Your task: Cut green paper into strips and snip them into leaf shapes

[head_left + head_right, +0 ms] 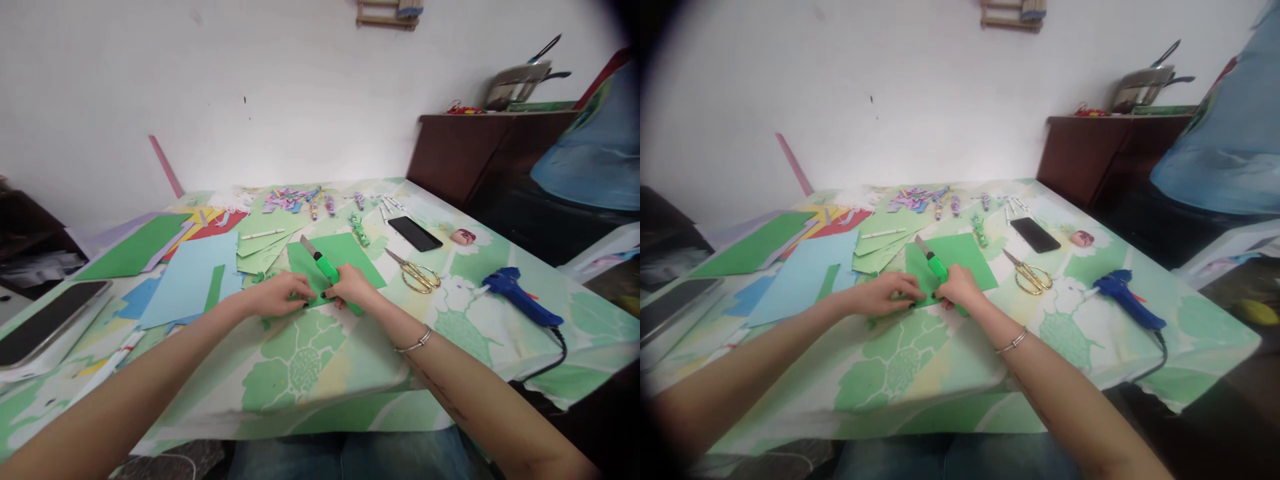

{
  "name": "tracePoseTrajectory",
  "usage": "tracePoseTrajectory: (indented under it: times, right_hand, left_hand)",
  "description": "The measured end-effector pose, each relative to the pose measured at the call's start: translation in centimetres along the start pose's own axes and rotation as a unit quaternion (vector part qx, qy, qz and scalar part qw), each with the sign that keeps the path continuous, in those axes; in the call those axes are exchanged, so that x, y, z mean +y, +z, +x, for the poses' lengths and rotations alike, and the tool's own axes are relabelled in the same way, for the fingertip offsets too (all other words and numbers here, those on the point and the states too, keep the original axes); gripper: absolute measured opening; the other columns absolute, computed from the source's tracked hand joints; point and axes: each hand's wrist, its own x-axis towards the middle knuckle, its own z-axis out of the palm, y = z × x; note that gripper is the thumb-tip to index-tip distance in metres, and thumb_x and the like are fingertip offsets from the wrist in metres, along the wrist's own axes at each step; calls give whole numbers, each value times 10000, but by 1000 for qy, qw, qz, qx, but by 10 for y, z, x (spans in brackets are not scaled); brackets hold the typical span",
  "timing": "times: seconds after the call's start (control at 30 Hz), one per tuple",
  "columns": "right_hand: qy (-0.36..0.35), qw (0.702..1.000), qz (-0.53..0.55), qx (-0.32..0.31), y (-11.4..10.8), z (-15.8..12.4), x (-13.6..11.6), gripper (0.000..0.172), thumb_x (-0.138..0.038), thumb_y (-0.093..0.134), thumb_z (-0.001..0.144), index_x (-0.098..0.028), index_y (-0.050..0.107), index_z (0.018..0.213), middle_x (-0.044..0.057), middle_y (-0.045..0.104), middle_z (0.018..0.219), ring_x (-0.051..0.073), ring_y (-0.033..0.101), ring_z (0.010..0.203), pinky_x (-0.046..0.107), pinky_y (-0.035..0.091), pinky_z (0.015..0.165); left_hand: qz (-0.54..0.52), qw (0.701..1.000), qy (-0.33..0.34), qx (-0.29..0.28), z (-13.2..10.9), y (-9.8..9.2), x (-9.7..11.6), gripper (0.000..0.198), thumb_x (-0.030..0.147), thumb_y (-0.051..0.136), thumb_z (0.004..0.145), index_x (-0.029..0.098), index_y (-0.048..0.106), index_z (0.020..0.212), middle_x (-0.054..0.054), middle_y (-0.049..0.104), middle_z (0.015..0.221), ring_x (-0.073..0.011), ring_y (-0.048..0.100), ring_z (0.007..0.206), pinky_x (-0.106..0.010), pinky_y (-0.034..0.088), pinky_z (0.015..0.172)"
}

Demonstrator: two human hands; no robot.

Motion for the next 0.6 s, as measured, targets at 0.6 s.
tracePoseTrajectory:
  times: [0.6]
  right_hand:
    - [6, 999, 37, 2, -1, 2, 4, 197, -276, 528, 892, -104, 582, 973, 28, 622, 844, 104, 601, 655, 251, 518, 585]
  left_hand:
    - [129, 983, 37, 122, -9, 48, -9, 414, 109, 376, 885, 291, 602, 1181, -83, 511, 964, -197, 468, 873, -348, 416, 782]
